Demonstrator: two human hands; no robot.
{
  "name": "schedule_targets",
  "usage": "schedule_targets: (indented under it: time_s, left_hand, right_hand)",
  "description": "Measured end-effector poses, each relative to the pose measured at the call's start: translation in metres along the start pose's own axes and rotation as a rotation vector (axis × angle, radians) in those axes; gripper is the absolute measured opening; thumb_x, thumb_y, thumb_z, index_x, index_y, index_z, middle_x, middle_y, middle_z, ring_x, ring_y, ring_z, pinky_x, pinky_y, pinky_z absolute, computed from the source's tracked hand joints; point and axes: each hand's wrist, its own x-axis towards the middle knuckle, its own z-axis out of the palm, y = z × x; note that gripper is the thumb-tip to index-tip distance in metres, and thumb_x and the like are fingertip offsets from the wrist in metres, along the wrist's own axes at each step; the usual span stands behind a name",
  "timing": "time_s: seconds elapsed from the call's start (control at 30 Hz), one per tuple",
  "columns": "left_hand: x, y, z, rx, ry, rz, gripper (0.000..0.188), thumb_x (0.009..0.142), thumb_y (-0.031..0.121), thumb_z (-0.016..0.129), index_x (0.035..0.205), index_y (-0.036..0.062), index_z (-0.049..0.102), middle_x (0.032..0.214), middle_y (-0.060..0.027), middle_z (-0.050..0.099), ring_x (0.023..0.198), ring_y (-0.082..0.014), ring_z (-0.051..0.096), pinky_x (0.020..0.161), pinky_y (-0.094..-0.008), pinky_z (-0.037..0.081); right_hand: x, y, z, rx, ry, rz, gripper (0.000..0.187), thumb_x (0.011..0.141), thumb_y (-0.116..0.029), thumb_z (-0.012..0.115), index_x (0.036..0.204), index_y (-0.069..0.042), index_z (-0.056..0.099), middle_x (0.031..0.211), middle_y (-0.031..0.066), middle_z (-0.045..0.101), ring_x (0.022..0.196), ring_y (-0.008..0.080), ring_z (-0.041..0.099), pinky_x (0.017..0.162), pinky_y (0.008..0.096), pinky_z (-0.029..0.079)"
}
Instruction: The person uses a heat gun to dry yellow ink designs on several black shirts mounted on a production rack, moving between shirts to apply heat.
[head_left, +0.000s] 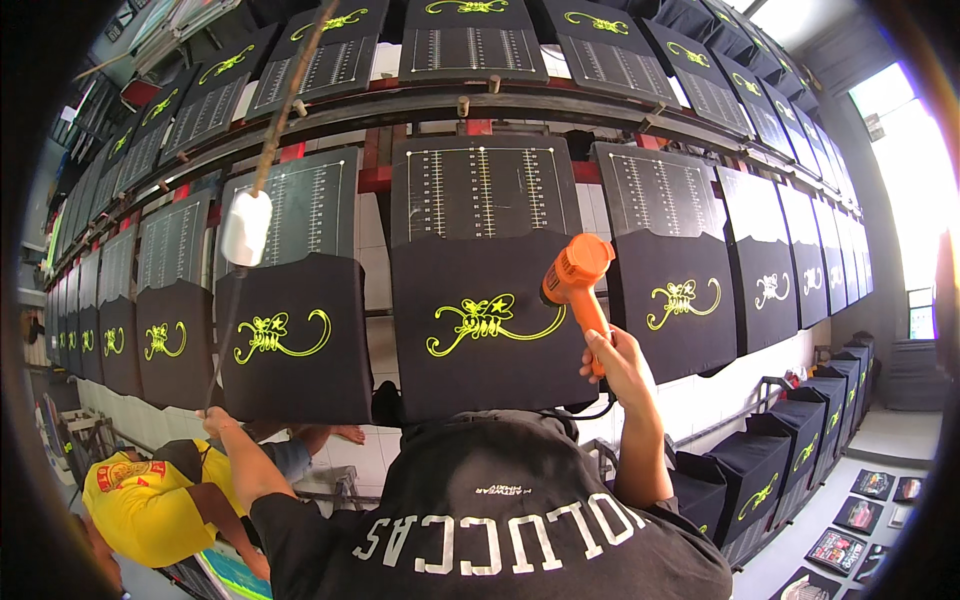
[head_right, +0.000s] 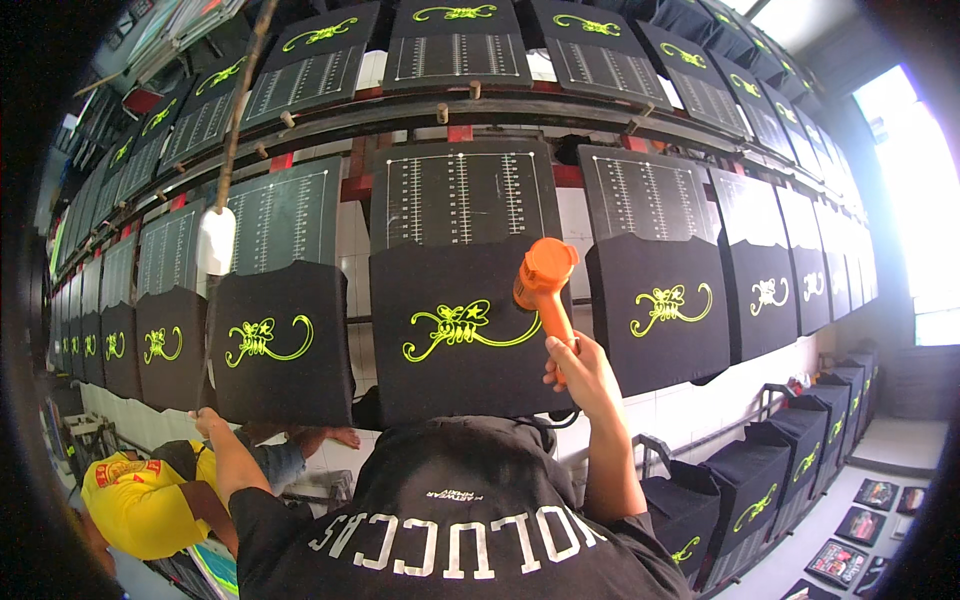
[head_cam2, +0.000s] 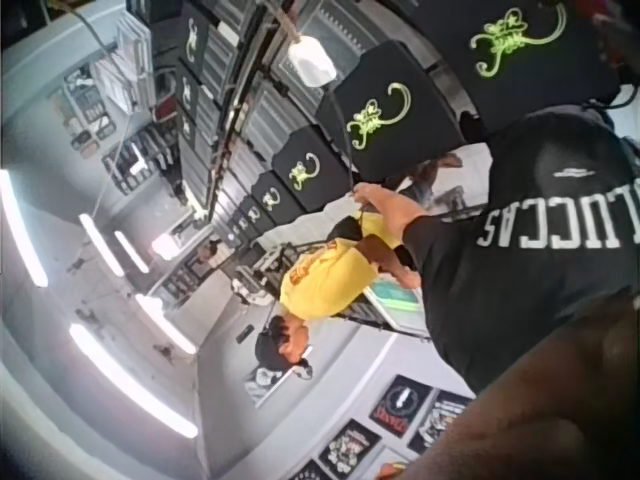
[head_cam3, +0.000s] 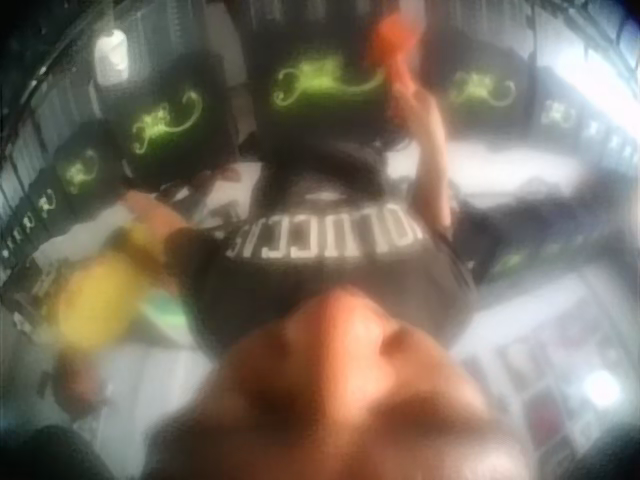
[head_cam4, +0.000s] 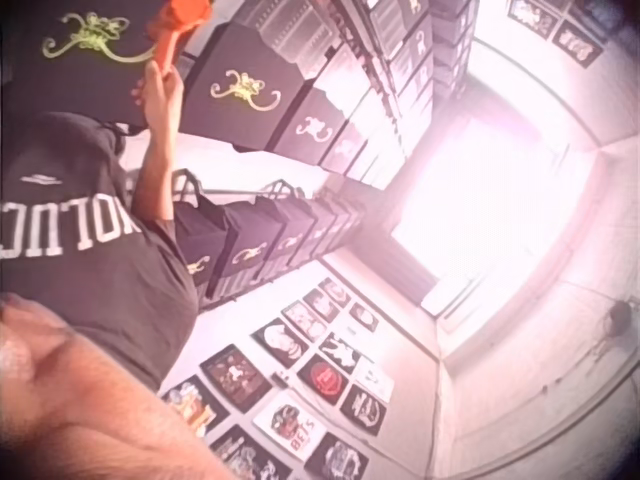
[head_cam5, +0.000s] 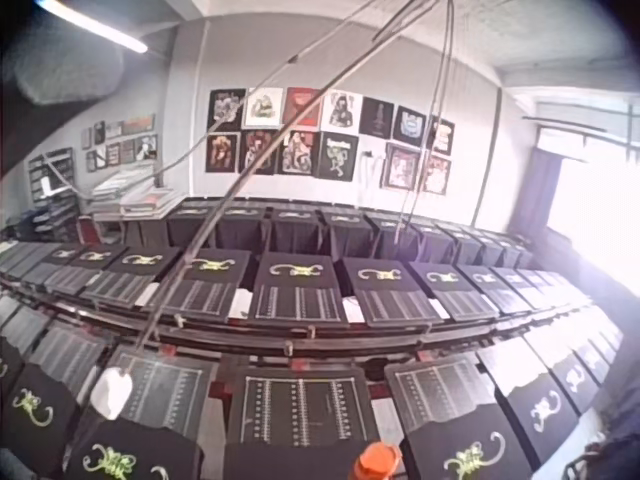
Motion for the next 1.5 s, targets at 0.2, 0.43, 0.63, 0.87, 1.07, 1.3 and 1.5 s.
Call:
schedule_targets:
  time_s: [0.2, 0.43, 0.63, 0.87, 1.07, 1.3, 1.5]
  left_hand:
    - [-0.012, 0.008, 0.016, -0.107, 0.074, 0.425, 0.077, 0.102, 0.061, 0.035, 0.095, -0.0077, 0.07, 0.089, -0.0271, 0.069, 0.086, -0.0464, 0.065, 0.08, -0.0542, 0.05]
    - [-0.024, 0.013, 0.024, -0.051, 0.086, 0.584, 0.073, 0.1, 0.059, 0.045, 0.09, -0.0089, 0.07, 0.08, -0.0262, 0.068, 0.078, -0.0466, 0.065, 0.074, -0.0553, 0.05]
    - [-0.053, 0.013, 0.022, -0.031, 0.118, 0.646, 0.061, 0.099, 0.049, 0.054, 0.088, -0.0097, 0.069, 0.08, -0.0301, 0.066, 0.08, -0.0474, 0.063, 0.076, -0.0555, 0.049]
    - [-0.091, 0.018, -0.002, 0.034, 0.072, 0.691, 0.042, 0.099, 0.036, 0.06, 0.102, -0.005, 0.068, 0.107, -0.0285, 0.061, 0.102, -0.0411, 0.06, 0.086, -0.0502, 0.048]
    - [-0.153, 0.028, -0.02, -0.112, 0.079, 0.952, 0.034, 0.099, 0.029, 0.058, 0.101, -0.0027, 0.068, 0.107, -0.0234, 0.059, 0.099, -0.0394, 0.059, 0.087, -0.0489, 0.047]
    - [-0.292, 0.069, -0.067, -0.279, -0.196, 1.251, 0.013, 0.092, 0.011, 0.064, 0.095, -0.0015, 0.063, 0.091, -0.017, 0.061, 0.083, -0.037, 0.061, 0.073, -0.0458, 0.048]
    - [-0.307, 0.072, -0.066, -0.273, -0.293, 1.236, 0.024, 0.097, 0.02, 0.064, 0.098, -0.0032, 0.062, 0.088, -0.0138, 0.059, 0.069, -0.0273, 0.057, 0.064, -0.0384, 0.046]
  right_hand:
    - [0.002, 0.0, 0.006, -0.014, 0.016, 0.03, 0.029, 0.099, -0.031, 0.06, 0.101, -0.001, 0.059, 0.074, 0.0014, 0.059, 0.062, 0.0084, 0.06, 0.055, 0.0222, 0.048]
    - [0.01, 0.001, 0.005, 0.002, 0.06, 0.009, 0.03, 0.099, -0.031, 0.062, 0.099, -0.002, 0.059, 0.074, 0.0015, 0.059, 0.061, 0.0085, 0.06, 0.054, 0.0221, 0.048]
    - [0.007, 0.001, 0.0, 0.015, 0.096, 0.002, 0.029, 0.1, -0.031, 0.061, 0.098, -0.002, 0.058, 0.073, 0.0011, 0.058, 0.06, 0.0084, 0.059, 0.053, 0.0221, 0.048]
    - [-0.001, 0.01, -0.006, 0.02, 0.112, 0.024, 0.03, 0.1, -0.031, 0.061, 0.103, -0.001, 0.058, 0.074, 0.0009, 0.058, 0.061, 0.0077, 0.059, 0.052, 0.0209, 0.047]
    - [-0.013, 0.015, -0.009, 0.025, 0.117, 0.036, 0.03, 0.099, -0.03, 0.061, 0.102, -0.001, 0.058, 0.074, 0.0009, 0.058, 0.06, 0.0075, 0.059, 0.052, 0.0209, 0.047]
    - [-0.023, 0.028, -0.011, 0.036, 0.118, 0.023, 0.029, 0.099, -0.03, 0.062, 0.101, -0.001, 0.059, 0.074, 0.001, 0.058, 0.059, 0.0078, 0.059, 0.051, 0.0209, 0.047]
    - [-0.032, 0.034, -0.012, 0.064, 0.086, 0.026, 0.029, 0.099, -0.029, 0.062, 0.101, -0.001, 0.058, 0.074, 0.0014, 0.058, 0.059, 0.0082, 0.059, 0.051, 0.0212, 0.047]
